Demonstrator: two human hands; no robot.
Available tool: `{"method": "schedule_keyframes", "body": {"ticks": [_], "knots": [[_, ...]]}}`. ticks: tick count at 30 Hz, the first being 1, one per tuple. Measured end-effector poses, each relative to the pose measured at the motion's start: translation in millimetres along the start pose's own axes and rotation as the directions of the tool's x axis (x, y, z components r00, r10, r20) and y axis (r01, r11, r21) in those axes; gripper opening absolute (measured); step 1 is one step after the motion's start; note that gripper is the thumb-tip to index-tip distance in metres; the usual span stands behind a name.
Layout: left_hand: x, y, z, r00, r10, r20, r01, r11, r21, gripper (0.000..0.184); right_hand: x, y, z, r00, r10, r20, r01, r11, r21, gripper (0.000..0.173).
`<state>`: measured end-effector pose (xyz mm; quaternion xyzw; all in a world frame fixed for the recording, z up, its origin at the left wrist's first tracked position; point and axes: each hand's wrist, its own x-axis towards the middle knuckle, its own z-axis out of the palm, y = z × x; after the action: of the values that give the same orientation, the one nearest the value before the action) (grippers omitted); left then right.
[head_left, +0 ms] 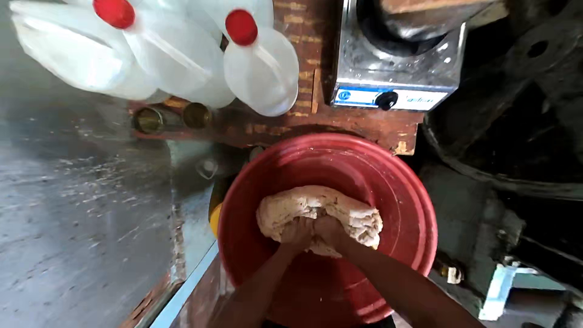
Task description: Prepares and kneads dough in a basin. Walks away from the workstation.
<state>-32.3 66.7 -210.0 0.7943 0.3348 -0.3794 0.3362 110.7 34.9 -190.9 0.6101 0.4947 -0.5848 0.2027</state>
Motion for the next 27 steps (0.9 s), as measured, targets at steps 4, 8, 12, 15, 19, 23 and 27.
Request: {"method": "schedule_keyframes", "body": {"ticks": [4, 8, 12, 15, 19, 23, 27], "knots": [[-16, -6, -10, 0.996, 0.057, -0.065, -0.058, 0.998, -0.011, 0.057, -4, 15, 1, 0.996, -0.080, -0.036, 0.079, 0.997, -0.024, 0.043], [-87, 32, -70, 0.992, 0.001, 0.127, 0.017, 0.990, -0.139, 0.084, -57, 11, -12, 0.993, -0.114, -0.043, 0.116, 0.992, 0.054, 0.076], [-95, 14, -158, 0.990, 0.059, -0.126, -0.080, 0.983, -0.168, 0.048, -122, 36, -78, 0.960, -0.068, -0.273, 0.098, 0.990, 0.100, 0.036], [-3, -33, -157, 0.904, 0.048, -0.426, -0.118, 0.983, -0.141, 0.052, -75, 93, -93, 0.834, 0.133, -0.535, -0.030, 0.980, 0.198, 0.042], [22, -31, -100, 0.915, -0.060, -0.398, -0.059, 0.958, -0.279, 0.054, -19, 95, -32, 0.775, 0.304, -0.555, 0.022, 0.863, 0.504, 0.062], [-76, -20, -40, 0.961, 0.049, -0.271, -0.083, 0.990, -0.115, 0.097, -94, 64, 39, 0.830, 0.173, -0.530, 0.056, 0.920, 0.388, 0.077], [-173, 7, 26, 0.992, -0.060, -0.115, 0.059, 0.998, -0.007, 0.080, -165, 1, 99, 0.921, 0.044, -0.387, 0.040, 0.978, 0.207, 0.064]]}}
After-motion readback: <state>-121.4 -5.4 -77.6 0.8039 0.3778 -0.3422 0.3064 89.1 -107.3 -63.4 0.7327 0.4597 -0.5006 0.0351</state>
